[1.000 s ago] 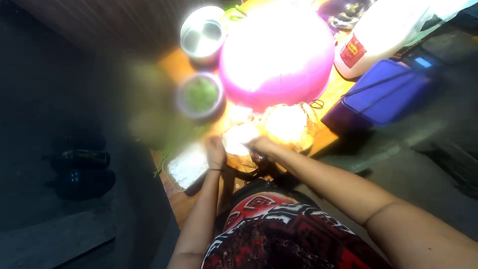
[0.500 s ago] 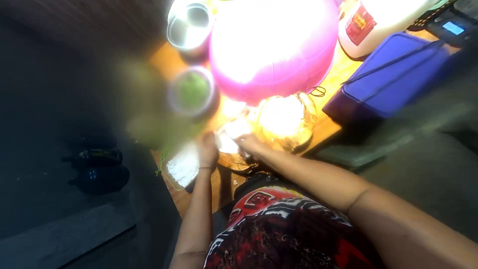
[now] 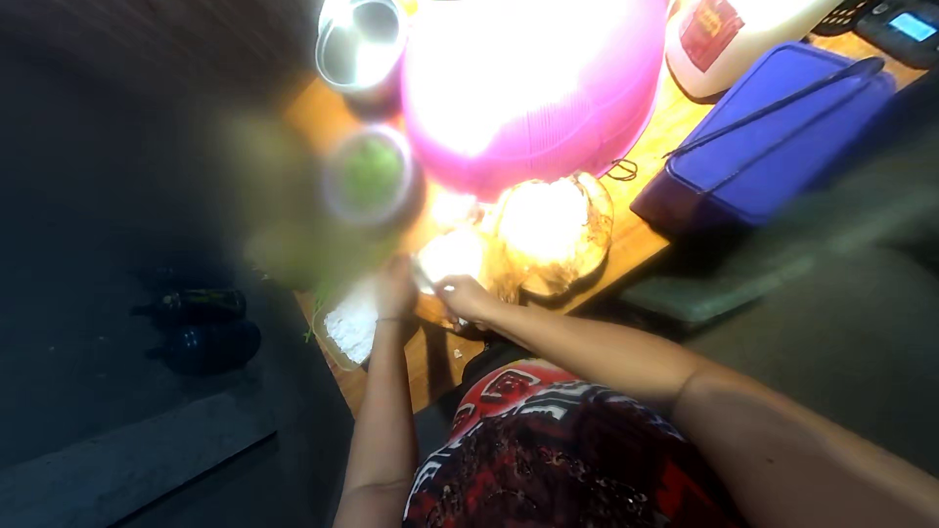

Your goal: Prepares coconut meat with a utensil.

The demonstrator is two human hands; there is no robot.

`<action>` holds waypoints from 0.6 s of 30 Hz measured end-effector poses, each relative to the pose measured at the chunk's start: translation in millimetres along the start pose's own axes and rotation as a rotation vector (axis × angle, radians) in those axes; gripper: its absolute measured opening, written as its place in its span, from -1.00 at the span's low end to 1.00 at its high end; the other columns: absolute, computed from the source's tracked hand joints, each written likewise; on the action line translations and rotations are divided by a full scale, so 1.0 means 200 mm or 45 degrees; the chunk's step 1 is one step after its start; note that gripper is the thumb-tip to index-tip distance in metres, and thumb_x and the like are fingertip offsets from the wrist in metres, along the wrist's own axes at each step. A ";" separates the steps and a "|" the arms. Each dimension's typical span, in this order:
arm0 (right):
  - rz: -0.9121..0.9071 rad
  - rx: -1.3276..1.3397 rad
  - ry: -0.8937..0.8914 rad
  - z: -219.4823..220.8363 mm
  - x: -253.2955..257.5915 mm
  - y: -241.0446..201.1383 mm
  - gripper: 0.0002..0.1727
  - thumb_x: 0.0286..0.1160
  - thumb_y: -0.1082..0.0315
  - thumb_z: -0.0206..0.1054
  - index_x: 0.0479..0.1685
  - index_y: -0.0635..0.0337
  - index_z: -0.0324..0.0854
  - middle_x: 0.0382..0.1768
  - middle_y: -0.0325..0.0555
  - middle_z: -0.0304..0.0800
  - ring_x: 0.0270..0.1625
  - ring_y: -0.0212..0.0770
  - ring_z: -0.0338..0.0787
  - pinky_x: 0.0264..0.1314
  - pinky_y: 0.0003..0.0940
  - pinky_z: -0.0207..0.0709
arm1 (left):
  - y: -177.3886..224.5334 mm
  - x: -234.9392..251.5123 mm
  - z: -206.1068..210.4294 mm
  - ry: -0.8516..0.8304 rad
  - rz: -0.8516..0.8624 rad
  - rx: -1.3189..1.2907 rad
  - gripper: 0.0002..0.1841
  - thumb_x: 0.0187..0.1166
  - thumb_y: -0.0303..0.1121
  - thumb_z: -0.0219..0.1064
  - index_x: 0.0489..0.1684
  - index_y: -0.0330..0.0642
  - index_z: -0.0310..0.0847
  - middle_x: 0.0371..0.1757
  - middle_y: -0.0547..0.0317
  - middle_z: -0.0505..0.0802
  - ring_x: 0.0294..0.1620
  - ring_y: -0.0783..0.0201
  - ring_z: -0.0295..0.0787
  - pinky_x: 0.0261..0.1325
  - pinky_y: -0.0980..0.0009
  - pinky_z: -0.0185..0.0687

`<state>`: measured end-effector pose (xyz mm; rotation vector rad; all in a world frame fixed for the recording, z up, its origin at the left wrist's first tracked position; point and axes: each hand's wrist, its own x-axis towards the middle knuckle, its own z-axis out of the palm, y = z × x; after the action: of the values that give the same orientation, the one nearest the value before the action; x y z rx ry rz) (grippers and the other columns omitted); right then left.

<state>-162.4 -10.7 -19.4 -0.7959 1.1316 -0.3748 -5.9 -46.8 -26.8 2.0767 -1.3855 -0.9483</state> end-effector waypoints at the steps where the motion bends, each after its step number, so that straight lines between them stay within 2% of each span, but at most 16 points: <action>1: 0.011 -0.024 -0.048 -0.03 -0.02 -0.01 -0.63 0.89 0.27 0.07 0.49 0.23 0.50 -0.44 -0.07 0.64 -0.62 -0.31 0.58 -0.52 -0.39 0.57 | 0.00 0.01 0.00 -0.020 0.010 0.002 -0.67 0.82 -0.20 0.16 0.22 -0.25 0.67 -0.06 -0.09 0.82 -0.12 0.12 0.73 0.08 0.03 0.62; 4: 0.078 0.056 -0.058 -0.14 -0.05 -0.02 -0.64 0.88 0.30 0.07 0.48 0.20 0.53 -0.45 -0.13 0.62 -0.63 -0.36 0.52 -0.54 -0.44 0.48 | -0.03 0.04 -0.01 -0.109 0.020 -0.023 -0.63 0.86 -0.21 0.07 0.42 -0.16 0.63 0.09 -0.08 0.82 -0.01 0.16 0.73 0.16 0.10 0.60; 7: 0.078 0.153 0.041 -0.13 0.01 -0.01 -0.64 0.87 0.31 0.06 0.47 0.22 0.51 -0.48 -0.12 0.64 -0.65 -0.35 0.54 -0.57 -0.44 0.51 | -0.06 0.06 -0.02 -0.165 0.057 -0.037 -0.63 0.87 -0.23 0.06 0.40 -0.18 0.65 0.15 -0.07 0.82 0.07 0.19 0.73 0.22 0.13 0.59; 9: 0.041 0.078 -0.007 -0.07 -0.01 -0.02 -0.64 0.88 0.30 0.06 0.48 0.23 0.49 -0.45 -0.08 0.62 -0.62 -0.31 0.57 -0.53 -0.40 0.56 | -0.07 0.07 -0.03 -0.180 0.065 -0.049 -0.63 0.88 -0.22 0.05 0.37 -0.21 0.66 0.19 -0.06 0.82 0.11 0.19 0.74 0.26 0.12 0.59; 13: 0.025 -0.068 -0.102 -0.11 -0.07 -0.02 -0.64 0.89 0.25 0.08 0.48 0.15 0.55 -0.45 -0.12 0.62 -0.64 -0.35 0.53 -0.54 -0.43 0.50 | -0.08 0.07 -0.03 -0.211 0.064 -0.083 -0.64 0.88 -0.25 0.02 0.40 -0.18 0.63 0.14 -0.02 0.81 -0.05 0.28 0.72 0.10 0.22 0.62; 16: 0.055 0.129 0.014 -0.15 -0.03 -0.01 -0.65 0.87 0.31 0.09 0.46 0.22 0.54 -0.48 -0.12 0.64 -0.66 -0.36 0.52 -0.58 -0.45 0.48 | -0.10 0.09 -0.06 -0.283 0.047 -0.101 -0.61 0.88 -0.25 0.01 0.52 -0.11 0.56 0.14 0.00 0.79 -0.13 0.32 0.68 0.00 0.27 0.61; 18: 0.080 0.254 0.080 -0.10 0.00 -0.01 -0.65 0.86 0.32 0.06 0.48 0.21 0.48 -0.48 -0.11 0.63 -0.66 -0.34 0.54 -0.59 -0.44 0.50 | -0.10 0.10 -0.06 -0.305 0.028 -0.103 -0.64 0.88 -0.22 0.03 0.44 -0.08 0.63 0.05 0.05 0.82 -0.17 0.32 0.69 -0.03 0.27 0.62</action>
<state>-181.0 -20.0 -22.1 -0.5756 1.1549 -0.4550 21.2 -57.7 -39.0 1.9344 -1.4564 -1.2556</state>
